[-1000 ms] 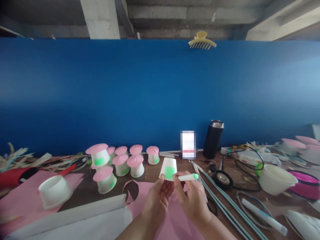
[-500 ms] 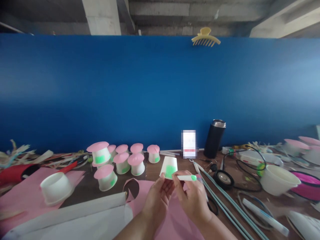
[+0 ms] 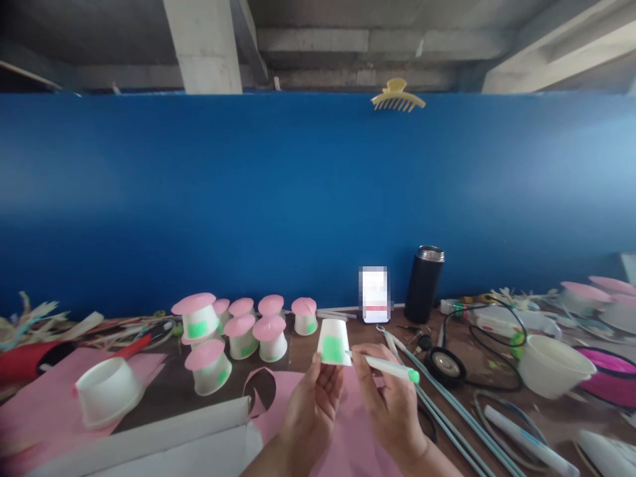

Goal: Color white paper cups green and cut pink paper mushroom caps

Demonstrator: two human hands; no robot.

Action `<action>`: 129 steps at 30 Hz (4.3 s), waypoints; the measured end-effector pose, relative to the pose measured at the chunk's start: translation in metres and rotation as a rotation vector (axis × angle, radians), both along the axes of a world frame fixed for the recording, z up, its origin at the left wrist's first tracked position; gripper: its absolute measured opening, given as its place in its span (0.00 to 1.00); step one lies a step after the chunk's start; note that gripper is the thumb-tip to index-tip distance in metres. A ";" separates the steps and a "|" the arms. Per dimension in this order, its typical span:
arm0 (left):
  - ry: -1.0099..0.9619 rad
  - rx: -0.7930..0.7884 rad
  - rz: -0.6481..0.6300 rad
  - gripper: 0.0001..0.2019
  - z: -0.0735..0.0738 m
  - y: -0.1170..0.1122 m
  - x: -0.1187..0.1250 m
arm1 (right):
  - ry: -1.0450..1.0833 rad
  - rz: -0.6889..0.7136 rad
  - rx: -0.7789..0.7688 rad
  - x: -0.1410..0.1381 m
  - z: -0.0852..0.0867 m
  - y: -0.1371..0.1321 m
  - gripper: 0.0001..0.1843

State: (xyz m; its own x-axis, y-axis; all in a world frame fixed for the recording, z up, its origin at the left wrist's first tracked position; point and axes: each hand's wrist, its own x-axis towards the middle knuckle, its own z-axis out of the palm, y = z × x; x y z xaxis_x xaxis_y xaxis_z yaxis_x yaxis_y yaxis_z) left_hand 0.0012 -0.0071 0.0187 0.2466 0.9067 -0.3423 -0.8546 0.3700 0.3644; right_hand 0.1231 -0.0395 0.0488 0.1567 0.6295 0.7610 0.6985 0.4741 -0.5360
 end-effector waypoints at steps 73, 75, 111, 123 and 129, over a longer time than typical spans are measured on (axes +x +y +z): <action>0.073 0.007 -0.053 0.07 0.006 -0.005 -0.002 | -0.030 -0.117 -0.138 0.001 -0.001 0.006 0.18; 0.066 0.015 -0.052 0.07 0.006 -0.005 -0.002 | -0.025 -0.113 -0.133 0.001 -0.001 0.007 0.18; 0.040 0.083 -0.029 0.10 -0.002 -0.001 0.000 | -0.059 -0.028 -0.200 -0.001 -0.010 0.006 0.12; 0.030 0.071 -0.026 0.09 -0.003 -0.001 0.000 | -0.084 -0.042 -0.168 0.000 -0.010 0.005 0.11; 0.046 0.004 -0.045 0.10 0.003 -0.002 -0.003 | 0.009 -0.101 -0.071 0.003 -0.005 0.004 0.12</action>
